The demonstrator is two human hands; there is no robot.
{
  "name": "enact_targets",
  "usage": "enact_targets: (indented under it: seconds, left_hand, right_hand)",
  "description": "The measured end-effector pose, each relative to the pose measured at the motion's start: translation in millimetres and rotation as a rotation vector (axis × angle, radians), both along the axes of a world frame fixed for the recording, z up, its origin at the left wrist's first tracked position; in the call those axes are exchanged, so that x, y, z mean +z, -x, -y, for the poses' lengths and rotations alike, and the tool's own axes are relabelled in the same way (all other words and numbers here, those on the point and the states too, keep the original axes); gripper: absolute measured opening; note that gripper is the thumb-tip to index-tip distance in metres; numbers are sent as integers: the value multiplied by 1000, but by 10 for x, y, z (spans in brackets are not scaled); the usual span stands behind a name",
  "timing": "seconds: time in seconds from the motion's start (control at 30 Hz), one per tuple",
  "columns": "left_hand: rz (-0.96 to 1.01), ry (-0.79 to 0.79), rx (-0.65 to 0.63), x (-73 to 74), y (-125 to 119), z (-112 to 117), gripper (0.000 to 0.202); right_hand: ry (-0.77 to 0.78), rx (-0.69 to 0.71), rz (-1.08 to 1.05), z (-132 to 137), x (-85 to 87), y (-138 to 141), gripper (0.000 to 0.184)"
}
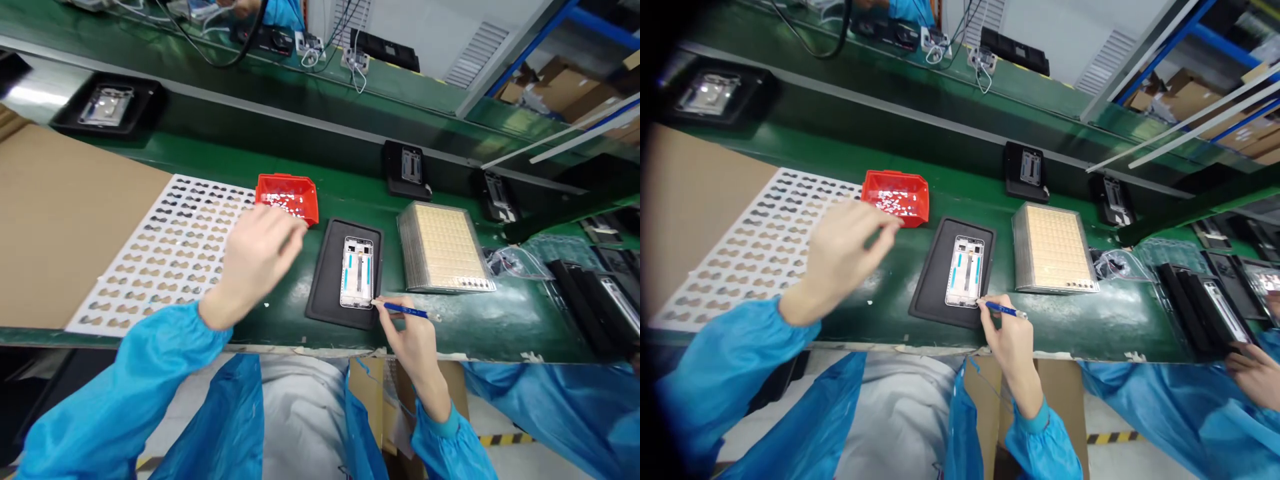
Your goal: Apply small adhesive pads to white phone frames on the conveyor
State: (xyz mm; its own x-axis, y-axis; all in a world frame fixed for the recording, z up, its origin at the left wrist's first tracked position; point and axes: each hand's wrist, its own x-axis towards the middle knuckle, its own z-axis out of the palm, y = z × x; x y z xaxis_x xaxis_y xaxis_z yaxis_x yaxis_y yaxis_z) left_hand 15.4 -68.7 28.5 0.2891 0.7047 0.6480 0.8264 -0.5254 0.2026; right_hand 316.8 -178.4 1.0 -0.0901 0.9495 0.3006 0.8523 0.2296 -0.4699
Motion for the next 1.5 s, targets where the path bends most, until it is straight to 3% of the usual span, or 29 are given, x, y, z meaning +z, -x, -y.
enact_targets:
  seconds: [0.13, 0.2, 0.37, 0.63, 0.73, 0.87, 0.97, 1.1, 1.17, 1.27, 1.37, 1.43, 1.5]
  left_hand:
    - [0, 151, -373, -108, -387, 556, 24]
    - [-24, 219, -453, -229, -555, 697, 23]
    - [-154, 350, -488, -498, -826, 758, 31]
    - [-335, 403, -499, -645, -967, 751, 51]
    - [-392, 364, -497, -663, -941, 792, 54]
    - [-468, 290, -504, -631, -933, 833, 48]
    - [-506, 246, -539, -558, -996, 811, 37]
    - [-429, 349, -619, -423, -1069, 737, 33]
    - [-302, 376, -623, -386, -976, 705, 37]
    - [-62, 352, -472, -413, -581, 711, 42]
    - [145, 335, -40, -539, -31, 788, 43]
    - [168, 335, 231, -673, 266, 836, 41]
    - [115, 333, 350, -818, 434, 859, 39]
  right_hand:
    - [-75, 60, 177, -17, 52, 2, 31]
    - [-111, 79, 244, -30, 77, 6, 32]
    - [-129, 101, 318, -48, 112, 12, 32]
    - [-6, 100, 306, -51, 141, 15, 35]
    - [88, 66, 90, -42, 140, -10, 34]
    - [138, -198, -430, 16, 135, -34, 30]
    - [86, -312, -619, 57, 171, 42, 29]
    - [30, -175, -580, 16, 327, 264, 18]
    - [6, -51, -475, -62, 445, 370, 11]
    - [-27, 151, -375, -292, 630, 515, 11]
    - [8, 355, -329, -682, 764, 780, 13]
    - [59, 490, -308, -1014, 772, 1091, 11]
    - [97, 602, -295, -1369, 687, 1498, 10]
